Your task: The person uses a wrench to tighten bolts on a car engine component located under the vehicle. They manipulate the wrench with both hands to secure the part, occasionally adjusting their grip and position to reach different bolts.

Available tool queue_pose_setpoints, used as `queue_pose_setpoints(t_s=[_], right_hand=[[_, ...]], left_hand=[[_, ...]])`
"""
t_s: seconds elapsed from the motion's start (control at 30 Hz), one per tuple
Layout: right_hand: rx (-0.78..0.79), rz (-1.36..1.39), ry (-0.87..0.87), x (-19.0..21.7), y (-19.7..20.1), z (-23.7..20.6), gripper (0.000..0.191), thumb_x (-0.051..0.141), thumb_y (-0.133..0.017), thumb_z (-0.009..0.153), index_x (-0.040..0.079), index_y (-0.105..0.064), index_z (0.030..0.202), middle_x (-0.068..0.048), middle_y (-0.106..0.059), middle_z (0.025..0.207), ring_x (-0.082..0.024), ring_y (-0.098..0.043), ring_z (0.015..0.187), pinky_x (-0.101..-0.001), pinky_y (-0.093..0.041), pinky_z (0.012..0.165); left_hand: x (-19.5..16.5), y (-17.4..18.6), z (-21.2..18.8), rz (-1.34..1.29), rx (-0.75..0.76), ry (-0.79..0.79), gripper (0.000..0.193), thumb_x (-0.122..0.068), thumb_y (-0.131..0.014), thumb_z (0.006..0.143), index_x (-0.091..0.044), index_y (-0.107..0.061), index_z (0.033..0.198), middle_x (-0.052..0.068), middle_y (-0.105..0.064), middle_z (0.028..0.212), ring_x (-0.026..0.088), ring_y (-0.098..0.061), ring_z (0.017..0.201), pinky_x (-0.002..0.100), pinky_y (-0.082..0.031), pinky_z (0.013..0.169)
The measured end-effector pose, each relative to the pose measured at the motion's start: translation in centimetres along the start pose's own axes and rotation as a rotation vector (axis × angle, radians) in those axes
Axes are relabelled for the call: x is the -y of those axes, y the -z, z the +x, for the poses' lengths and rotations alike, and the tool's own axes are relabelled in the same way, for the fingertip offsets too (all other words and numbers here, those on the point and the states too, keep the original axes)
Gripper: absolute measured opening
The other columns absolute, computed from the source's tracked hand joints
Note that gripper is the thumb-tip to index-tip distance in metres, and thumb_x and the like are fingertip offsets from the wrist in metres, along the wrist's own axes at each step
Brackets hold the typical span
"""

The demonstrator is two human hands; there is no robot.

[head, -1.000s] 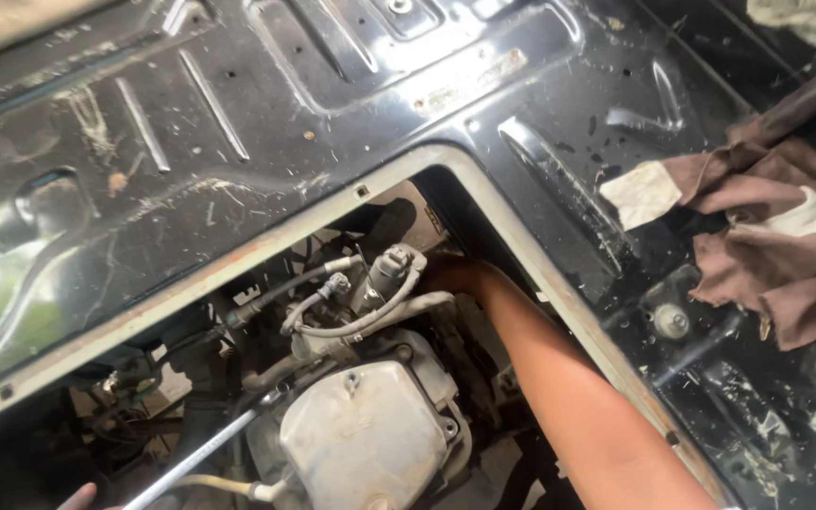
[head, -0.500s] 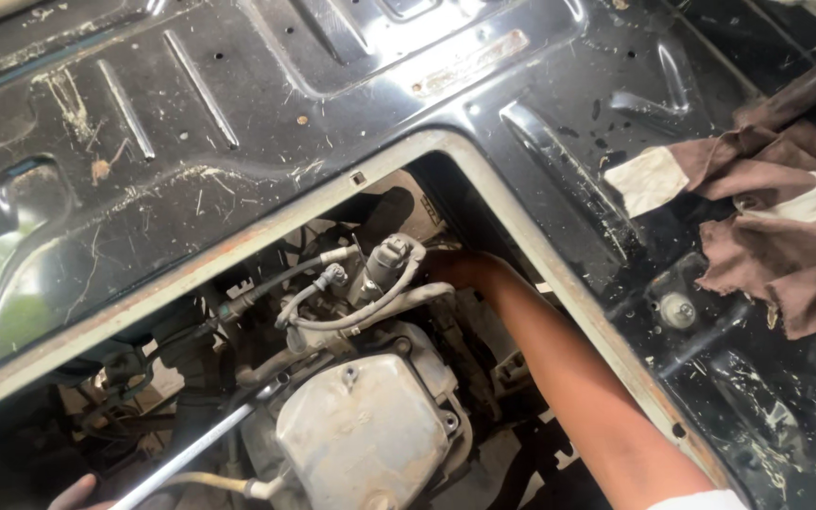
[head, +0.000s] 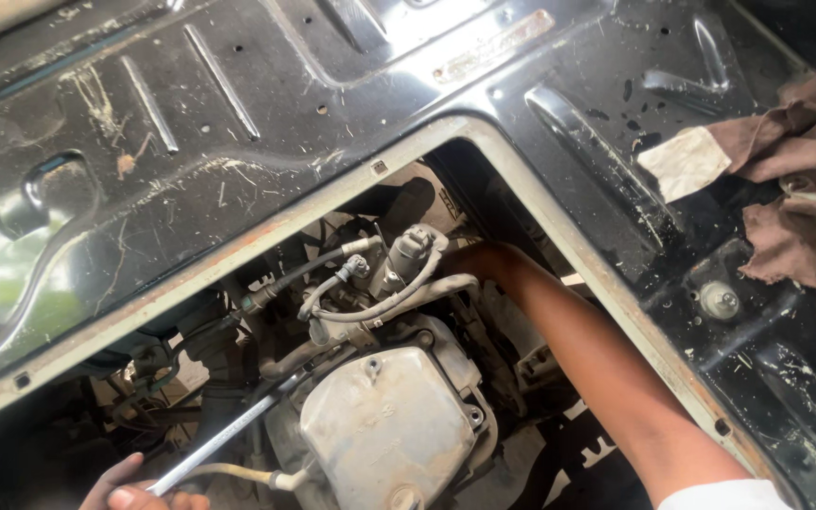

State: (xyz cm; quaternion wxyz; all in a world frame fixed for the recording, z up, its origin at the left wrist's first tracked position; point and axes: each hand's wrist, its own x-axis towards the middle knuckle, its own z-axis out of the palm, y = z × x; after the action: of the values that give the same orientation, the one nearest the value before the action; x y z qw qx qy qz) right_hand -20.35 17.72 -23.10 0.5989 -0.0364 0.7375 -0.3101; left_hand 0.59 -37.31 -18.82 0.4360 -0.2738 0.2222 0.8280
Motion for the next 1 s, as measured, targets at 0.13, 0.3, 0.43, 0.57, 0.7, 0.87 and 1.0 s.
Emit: queue_pose_setpoints(t_s=[0.13,0.3,0.43,0.57,0.7,0.87,1.0], right_hand=[[0.004,-0.017,-0.006,0.7,0.3,-0.1,0.025,0.016,-0.066,0.086,0.003,-0.067,0.107,-0.025,-0.068,0.108,-0.042,-0.069,0.101,-0.0495,-0.058,0.086],[0.009,-0.027,0.002,0.7,0.5,0.2,0.026,0.016,-0.066,0.086,0.004,-0.067,0.109,-0.024,-0.068,0.110,-0.041,-0.069,0.102,-0.0494,-0.058,0.087],[0.012,-0.022,0.017,0.4,0.7,0.5,0.027,0.017,-0.065,0.087,0.004,-0.066,0.110,-0.024,-0.068,0.111,-0.041,-0.069,0.103,-0.0493,-0.058,0.087],[0.015,-0.021,0.019,0.4,0.7,0.7,0.027,0.017,-0.065,0.087,0.005,-0.066,0.111,-0.024,-0.068,0.112,-0.041,-0.069,0.103,-0.0492,-0.058,0.087],[0.025,-0.030,0.005,0.7,0.5,0.7,0.028,0.018,-0.065,0.087,0.005,-0.065,0.113,-0.023,-0.068,0.113,-0.040,-0.069,0.104,-0.0491,-0.058,0.087],[0.026,-0.025,0.008,0.5,0.7,0.8,0.029,0.018,-0.064,0.088,0.006,-0.065,0.114,-0.023,-0.067,0.114,-0.040,-0.069,0.104,-0.0490,-0.058,0.088],[0.023,-0.018,0.017,0.2,0.9,0.9,0.030,0.018,-0.064,0.088,0.007,-0.064,0.115,-0.022,-0.067,0.115,-0.040,-0.069,0.105,-0.0489,-0.058,0.088]], left_hand=[[-0.5,-0.4,0.6,-0.185,0.344,0.156,0.081,-0.049,-0.044,0.098,0.014,-0.033,0.148,0.017,-0.072,0.119,0.014,-0.072,0.101,0.025,-0.047,0.100],[-0.9,-0.6,1.3,-0.018,-0.169,0.064,0.079,-0.051,-0.044,0.093,0.013,-0.042,0.139,0.017,-0.074,0.106,0.014,-0.073,0.087,0.026,-0.050,0.089],[-1.1,-0.6,2.0,-0.001,-0.162,0.144,0.078,-0.051,-0.046,0.091,0.015,-0.047,0.134,0.017,-0.075,0.099,0.016,-0.072,0.081,0.026,-0.052,0.082],[-1.3,-0.6,2.8,0.011,-0.169,0.189,0.078,-0.051,-0.048,0.090,0.016,-0.052,0.130,0.016,-0.075,0.091,0.017,-0.072,0.074,0.027,-0.054,0.075],[-1.3,-0.4,3.5,0.013,-0.144,0.258,0.078,-0.051,-0.051,0.089,0.017,-0.057,0.126,0.016,-0.076,0.083,0.019,-0.072,0.068,0.027,-0.056,0.068],[-1.6,0.1,4.4,-0.036,-0.210,0.330,0.077,-0.051,-0.052,0.087,0.018,-0.061,0.121,0.012,-0.072,0.071,0.017,-0.068,0.058,0.025,-0.054,0.056],[-1.9,0.7,4.4,-0.134,-0.186,0.338,0.073,-0.049,-0.053,0.087,0.016,-0.062,0.119,0.009,-0.069,0.068,0.015,-0.065,0.055,0.024,-0.053,0.053]])
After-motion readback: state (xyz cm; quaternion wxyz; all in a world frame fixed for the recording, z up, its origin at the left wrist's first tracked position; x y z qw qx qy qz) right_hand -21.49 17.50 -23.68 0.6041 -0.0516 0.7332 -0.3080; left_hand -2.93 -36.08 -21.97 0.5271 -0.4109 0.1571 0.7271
